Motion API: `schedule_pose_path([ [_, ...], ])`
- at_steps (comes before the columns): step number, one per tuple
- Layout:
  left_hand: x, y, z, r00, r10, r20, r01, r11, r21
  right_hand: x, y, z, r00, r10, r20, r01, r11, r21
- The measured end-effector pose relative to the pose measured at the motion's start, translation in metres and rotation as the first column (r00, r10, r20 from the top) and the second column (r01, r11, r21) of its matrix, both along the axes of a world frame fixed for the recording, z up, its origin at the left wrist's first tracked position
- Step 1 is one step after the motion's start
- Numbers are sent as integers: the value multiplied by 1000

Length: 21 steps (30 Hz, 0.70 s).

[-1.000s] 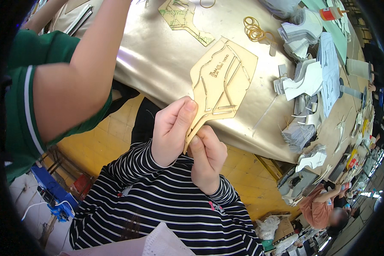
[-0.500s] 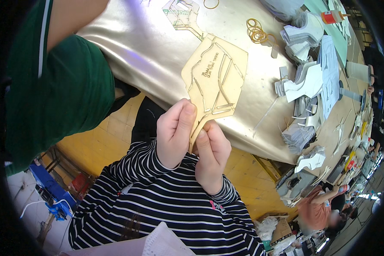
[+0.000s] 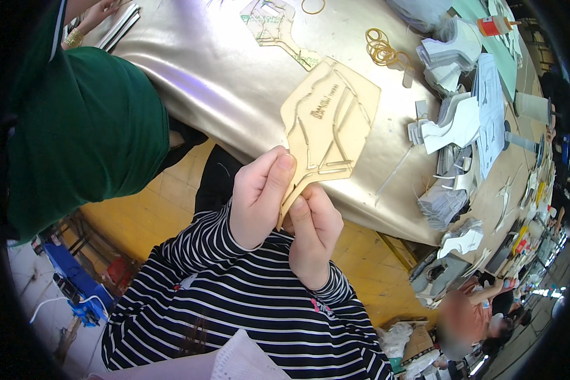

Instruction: The person holds and manipulates small cardboard pieces with printed markings, turning them over and inspecting edges. A coworker nearby handles white fabric pieces on the same table. The person places the cardboard pieces on the table at the end.

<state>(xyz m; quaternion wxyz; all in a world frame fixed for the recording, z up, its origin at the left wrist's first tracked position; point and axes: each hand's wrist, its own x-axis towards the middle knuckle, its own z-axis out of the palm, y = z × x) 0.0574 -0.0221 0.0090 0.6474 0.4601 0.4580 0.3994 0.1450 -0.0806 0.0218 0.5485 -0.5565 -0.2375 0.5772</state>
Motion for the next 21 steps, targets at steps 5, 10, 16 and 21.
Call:
schedule_pose_path([
  [5,-1,0,3,997,61,40,-56,994,-96,12,4,4,982,165,91,-164,986,-27],
  [10,-1,3,0,1000,28,13,-28,999,-42,12,4,2,989,145,42,-144,989,-25],
  [16,-2,4,-2,999,30,-45,-27,997,72,5,2,0,998,32,-57,-32,999,-9],
  [21,-6,3,3,998,3,64,6,991,-131,13,3,1,969,221,111,-222,975,-9],
])
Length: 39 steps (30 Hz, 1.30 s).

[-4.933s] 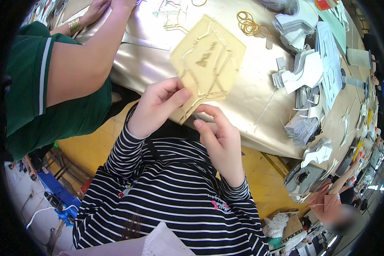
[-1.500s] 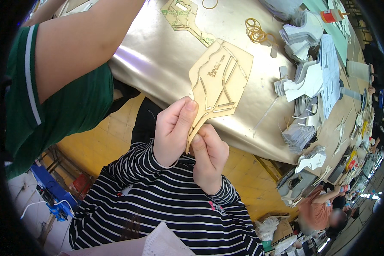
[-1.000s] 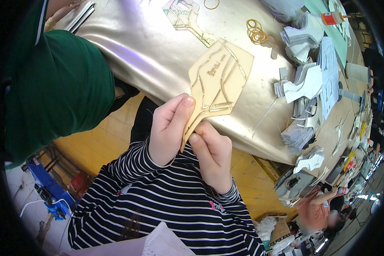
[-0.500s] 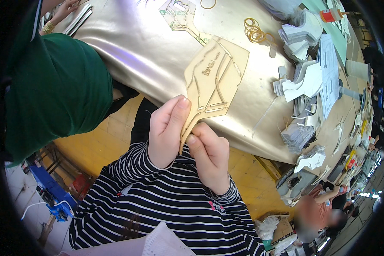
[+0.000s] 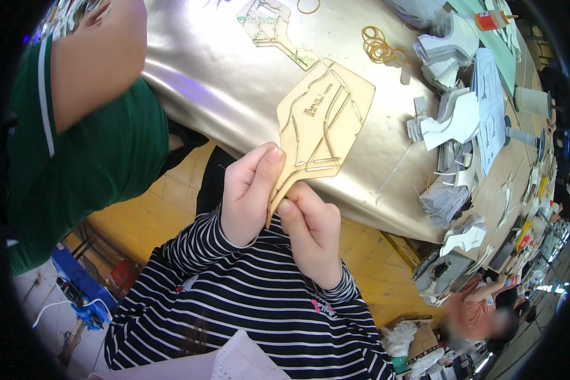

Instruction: The person holds and manipulates small cardboard pieces with printed markings, turning them over and inspecting edges. A coworker nearby handles white fabric pieces on the same table. The person places the cardboard pieces on the table at the end.

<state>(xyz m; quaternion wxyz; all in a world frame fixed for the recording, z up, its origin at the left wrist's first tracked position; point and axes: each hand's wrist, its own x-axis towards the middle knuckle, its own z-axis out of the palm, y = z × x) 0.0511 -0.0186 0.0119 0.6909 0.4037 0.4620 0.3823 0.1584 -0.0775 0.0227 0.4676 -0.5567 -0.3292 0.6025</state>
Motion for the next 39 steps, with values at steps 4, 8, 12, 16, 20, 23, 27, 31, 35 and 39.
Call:
schedule_pose_path([
  [4,1,2,-4,992,-29,-122,54,977,208,-10,-3,-3,973,-174,-151,175,985,-6],
  [8,3,0,-3,986,-6,-166,57,951,303,-17,-5,-6,930,-332,-155,334,942,-17],
  [12,0,-2,0,989,-50,-137,72,985,159,-4,-5,-8,981,-158,-109,163,986,42],
  [16,0,0,-3,992,-97,-78,110,975,191,-3,-6,-7,980,-163,-116,166,986,8],
  [20,4,0,-5,987,-43,-152,85,956,281,-12,-4,-6,887,-326,-329,312,945,-94],
  [23,3,1,-2,998,-21,-59,29,992,126,-9,-1,-3,931,-242,-272,224,970,-95],
  [27,-2,15,-9,876,183,447,-7,930,-366,7,1,4,991,133,33,-130,988,-83],
  [31,-13,25,-20,496,278,823,183,893,-412,10,0,5,996,41,82,-38,998,-41],
  [35,-11,22,-22,431,292,854,188,896,-401,9,0,5,996,-57,72,56,998,21],
  [39,-6,20,-19,498,298,814,165,889,-426,8,1,4,992,-31,126,27,999,36],
])
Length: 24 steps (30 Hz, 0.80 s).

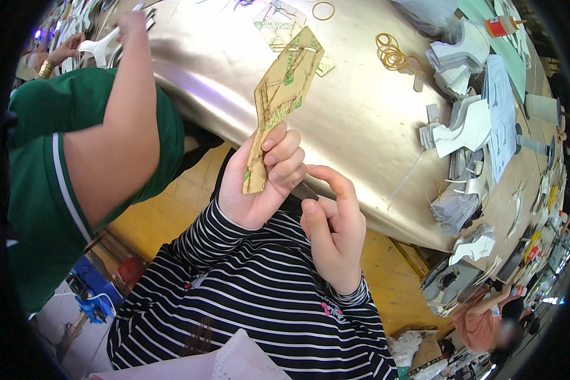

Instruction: The person holds and manipulates small cardboard pieces with printed markings, turning them over and inspecting edges. A coworker nearby handles white fabric pieces on the same table. The person places the cardboard pieces on the table at the end.

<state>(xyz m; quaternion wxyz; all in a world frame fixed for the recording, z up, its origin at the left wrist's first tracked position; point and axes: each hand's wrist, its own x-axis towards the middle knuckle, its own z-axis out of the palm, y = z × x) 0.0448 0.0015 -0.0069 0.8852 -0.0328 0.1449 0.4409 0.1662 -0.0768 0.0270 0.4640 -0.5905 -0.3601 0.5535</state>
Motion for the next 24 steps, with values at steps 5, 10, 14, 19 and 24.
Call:
schedule_pose_path([
  [5,1,0,2,999,-14,-52,13,1000,-14,1,1,0,1000,-23,-18,24,1000,9],
  [10,4,0,4,979,-4,-203,-2,1000,-27,5,1,2,999,-35,-41,35,999,2],
  [14,5,1,8,918,17,-395,-26,1000,-17,4,1,4,999,-24,-43,24,1000,3],
  [19,8,0,8,871,60,-488,-49,998,35,1,3,5,1000,-6,2,6,1000,9],
  [24,4,-5,7,400,317,-860,214,880,424,2,4,10,997,-41,-70,37,998,-53],
])
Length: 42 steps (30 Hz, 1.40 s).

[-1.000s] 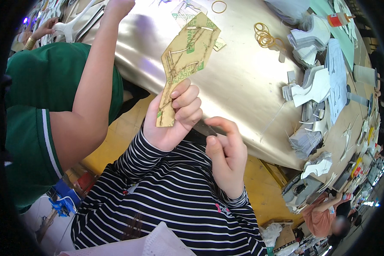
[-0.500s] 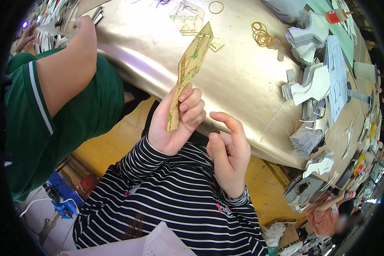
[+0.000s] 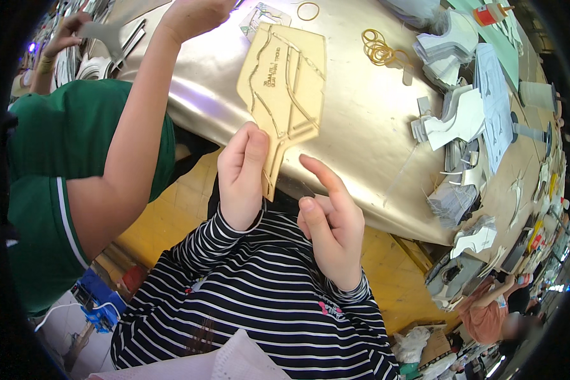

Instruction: The person holds and manipulates small cardboard pieces with printed markings, turning them over and inspecting edges. A coworker nearby handles white fabric pieces on the same table. The person places the cardboard pieces on the table at the end.

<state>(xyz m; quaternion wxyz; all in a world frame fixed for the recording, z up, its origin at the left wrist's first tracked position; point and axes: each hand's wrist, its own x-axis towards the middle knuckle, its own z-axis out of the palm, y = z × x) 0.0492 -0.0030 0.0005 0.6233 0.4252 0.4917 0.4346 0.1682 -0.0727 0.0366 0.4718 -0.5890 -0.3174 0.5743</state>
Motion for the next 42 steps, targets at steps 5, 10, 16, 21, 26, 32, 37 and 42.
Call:
schedule_pose_path([
  [5,-4,4,0,903,-13,-429,207,889,409,5,3,-6,987,11,-160,-19,999,-49],
  [10,-6,4,3,924,-148,-352,262,917,302,6,5,-17,980,-20,-200,-2,994,-109],
  [16,-9,-3,-1,920,-368,135,387,907,-166,7,6,-24,962,-175,-210,171,985,-35],
  [21,-21,12,-14,682,-185,708,619,661,-424,14,6,-27,953,-169,-250,163,986,-45],
  [26,-13,9,-13,748,-142,648,553,675,-489,18,6,-25,966,-130,-222,124,992,-39],
  [32,-9,4,0,905,-258,339,364,881,-303,23,2,-27,981,-47,-189,37,998,-56],
  [37,-8,1,4,950,-256,182,287,941,-177,33,-9,-43,998,61,-15,-62,994,-95],
  [42,-11,7,3,972,-234,23,235,968,-90,64,-4,-67,814,-116,569,69,992,104],
])
